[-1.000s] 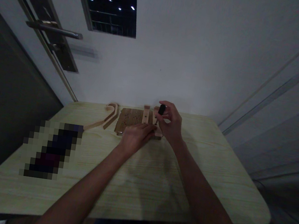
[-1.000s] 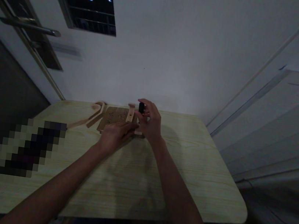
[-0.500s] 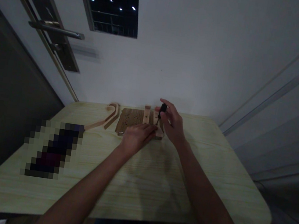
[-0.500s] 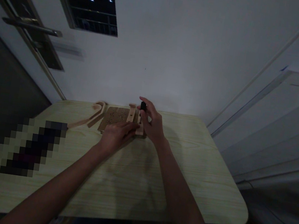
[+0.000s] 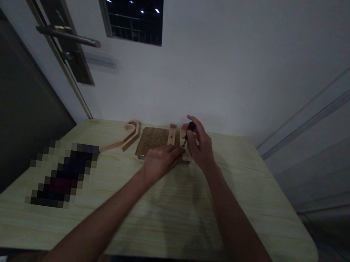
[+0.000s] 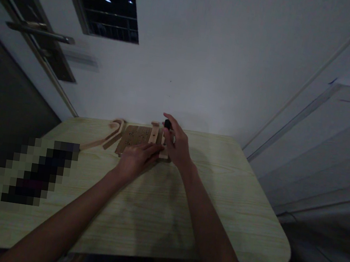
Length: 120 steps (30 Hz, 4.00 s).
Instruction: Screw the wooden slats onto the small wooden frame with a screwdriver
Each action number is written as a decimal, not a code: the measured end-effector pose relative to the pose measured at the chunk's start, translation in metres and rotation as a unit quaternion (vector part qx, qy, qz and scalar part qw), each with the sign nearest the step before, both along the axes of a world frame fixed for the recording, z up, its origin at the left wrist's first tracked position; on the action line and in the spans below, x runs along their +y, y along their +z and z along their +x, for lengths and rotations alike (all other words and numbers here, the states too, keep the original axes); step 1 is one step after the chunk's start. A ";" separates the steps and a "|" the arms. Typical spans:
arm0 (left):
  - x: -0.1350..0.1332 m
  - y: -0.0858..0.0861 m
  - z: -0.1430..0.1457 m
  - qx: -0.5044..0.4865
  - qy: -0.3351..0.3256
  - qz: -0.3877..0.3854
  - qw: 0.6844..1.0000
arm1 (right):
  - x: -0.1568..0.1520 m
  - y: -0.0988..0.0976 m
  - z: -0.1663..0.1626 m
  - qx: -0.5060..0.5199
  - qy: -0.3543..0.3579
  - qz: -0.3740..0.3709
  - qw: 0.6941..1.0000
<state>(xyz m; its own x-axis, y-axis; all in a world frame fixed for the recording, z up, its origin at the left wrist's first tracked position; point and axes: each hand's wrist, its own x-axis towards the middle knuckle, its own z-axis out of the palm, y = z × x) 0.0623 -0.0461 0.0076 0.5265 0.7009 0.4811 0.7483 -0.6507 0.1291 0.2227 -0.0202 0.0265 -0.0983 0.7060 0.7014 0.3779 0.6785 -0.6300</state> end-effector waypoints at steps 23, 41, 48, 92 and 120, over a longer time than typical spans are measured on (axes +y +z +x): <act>0.000 -0.001 0.000 -0.022 -0.016 0.026 0.999 | 0.005 -0.003 -0.001 0.007 -0.047 0.012 0.999; 0.000 -0.001 -0.001 -0.010 -0.014 0.027 0.999 | 0.002 -0.002 -0.006 -0.006 -0.009 -0.003 1.000; 0.001 -0.002 0.000 -0.011 -0.013 0.011 1.000 | 0.004 -0.006 -0.004 -0.028 -0.114 0.035 0.993; 0.006 -0.006 -0.010 -0.055 -0.083 0.045 0.994 | 0.000 -0.010 -0.008 0.040 -0.090 -0.030 0.995; 0.027 -0.020 -0.022 -0.157 -0.089 -0.025 0.983 | -0.003 -0.010 -0.001 0.013 -0.023 -0.028 0.999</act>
<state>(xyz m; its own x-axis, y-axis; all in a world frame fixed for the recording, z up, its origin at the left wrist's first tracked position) 0.0404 -0.0196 -0.0127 0.4732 0.6382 0.6072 0.5411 -0.7545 0.3714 0.2213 -0.0234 0.0169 -0.0473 0.7477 0.6623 0.3906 0.6241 -0.6767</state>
